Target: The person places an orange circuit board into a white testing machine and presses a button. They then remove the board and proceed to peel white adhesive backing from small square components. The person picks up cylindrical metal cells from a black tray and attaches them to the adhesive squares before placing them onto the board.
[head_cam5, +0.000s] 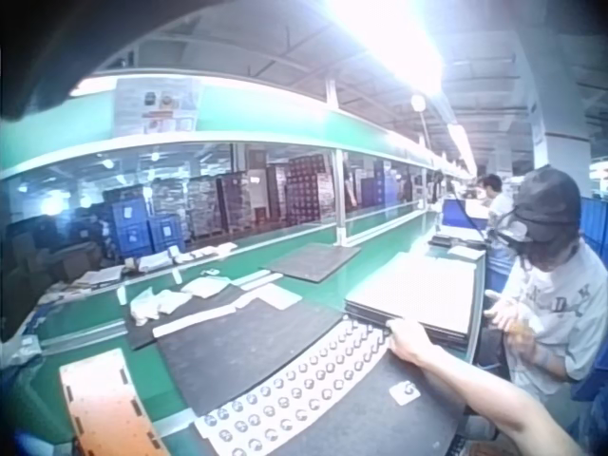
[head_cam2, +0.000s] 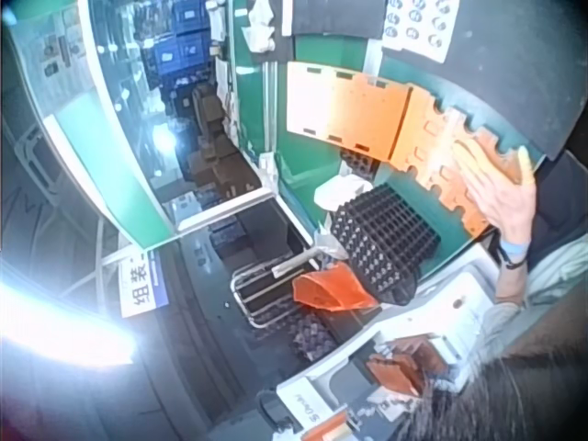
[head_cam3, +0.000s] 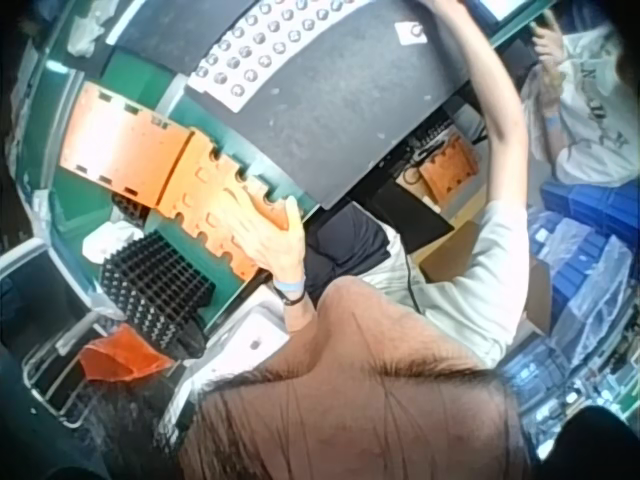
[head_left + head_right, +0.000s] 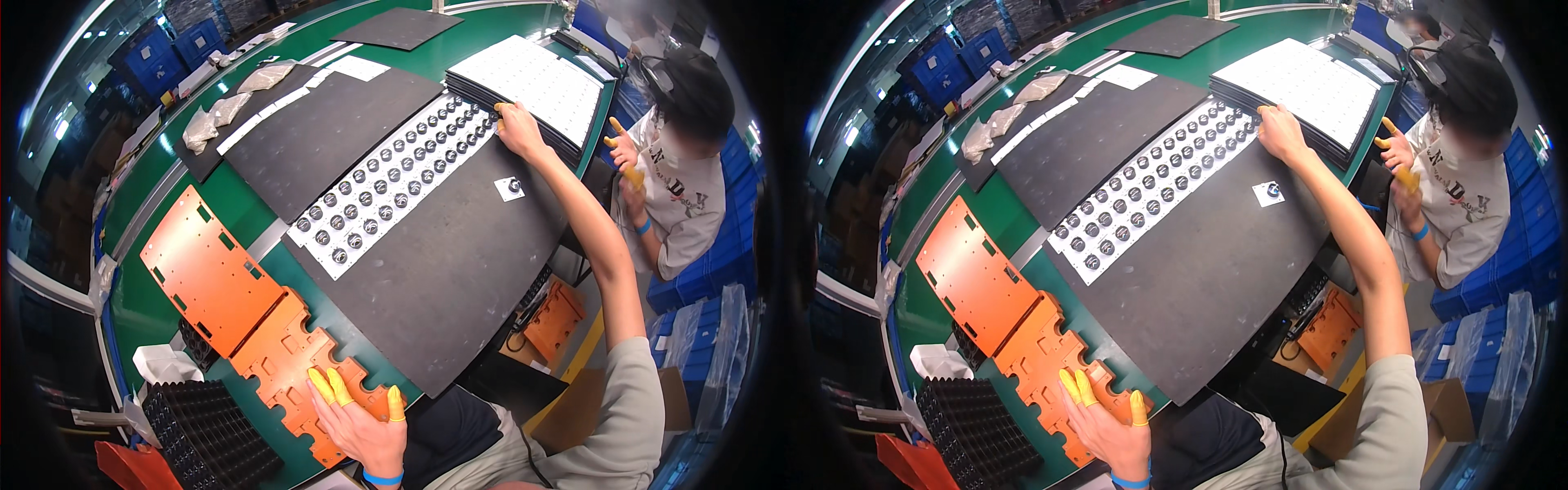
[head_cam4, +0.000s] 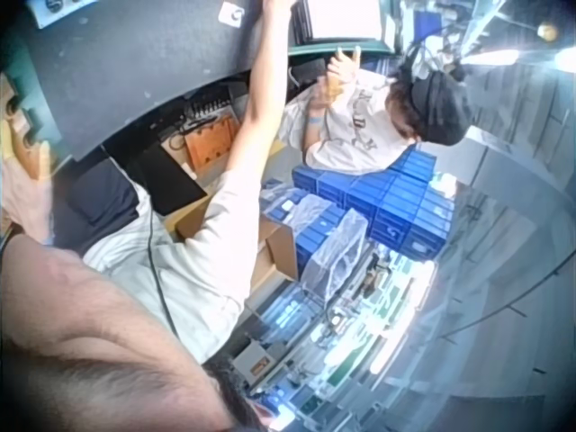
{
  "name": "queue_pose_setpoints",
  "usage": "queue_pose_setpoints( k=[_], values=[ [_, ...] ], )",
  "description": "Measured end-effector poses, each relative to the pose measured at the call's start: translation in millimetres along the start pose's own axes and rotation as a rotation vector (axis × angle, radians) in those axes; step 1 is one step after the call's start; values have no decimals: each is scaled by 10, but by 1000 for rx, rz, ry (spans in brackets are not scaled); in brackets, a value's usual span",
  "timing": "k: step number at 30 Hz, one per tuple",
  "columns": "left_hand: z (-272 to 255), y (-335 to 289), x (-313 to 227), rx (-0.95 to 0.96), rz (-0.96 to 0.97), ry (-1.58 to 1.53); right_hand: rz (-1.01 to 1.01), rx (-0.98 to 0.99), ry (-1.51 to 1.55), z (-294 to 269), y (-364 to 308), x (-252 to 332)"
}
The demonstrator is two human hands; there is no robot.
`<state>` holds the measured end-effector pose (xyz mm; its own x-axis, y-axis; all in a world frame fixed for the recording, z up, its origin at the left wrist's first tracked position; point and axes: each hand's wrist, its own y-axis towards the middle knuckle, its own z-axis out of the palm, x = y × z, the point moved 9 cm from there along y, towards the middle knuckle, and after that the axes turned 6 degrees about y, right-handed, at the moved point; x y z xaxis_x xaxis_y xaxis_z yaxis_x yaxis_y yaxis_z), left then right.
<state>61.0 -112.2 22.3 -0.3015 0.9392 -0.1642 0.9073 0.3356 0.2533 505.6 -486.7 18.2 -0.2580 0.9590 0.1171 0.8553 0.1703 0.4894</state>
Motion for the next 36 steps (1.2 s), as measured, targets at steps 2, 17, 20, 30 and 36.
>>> queue_pose_setpoints(
  k=[2,17,20,30,36],
  values=[
    [4,-1,3,-1,2,0,1,3,41,33,9,-7],
    [-27,1,-9,-21,2,-16,125,62,116,25,32,-49],
    [-27,5,-13,-15,-1,-8,130,69,105,51,54,-47],
    [-27,6,-9,-16,6,-15,137,62,86,75,94,-52],
    [-29,4,-17,-18,8,-22,122,42,136,26,64,-28]
  ],
)
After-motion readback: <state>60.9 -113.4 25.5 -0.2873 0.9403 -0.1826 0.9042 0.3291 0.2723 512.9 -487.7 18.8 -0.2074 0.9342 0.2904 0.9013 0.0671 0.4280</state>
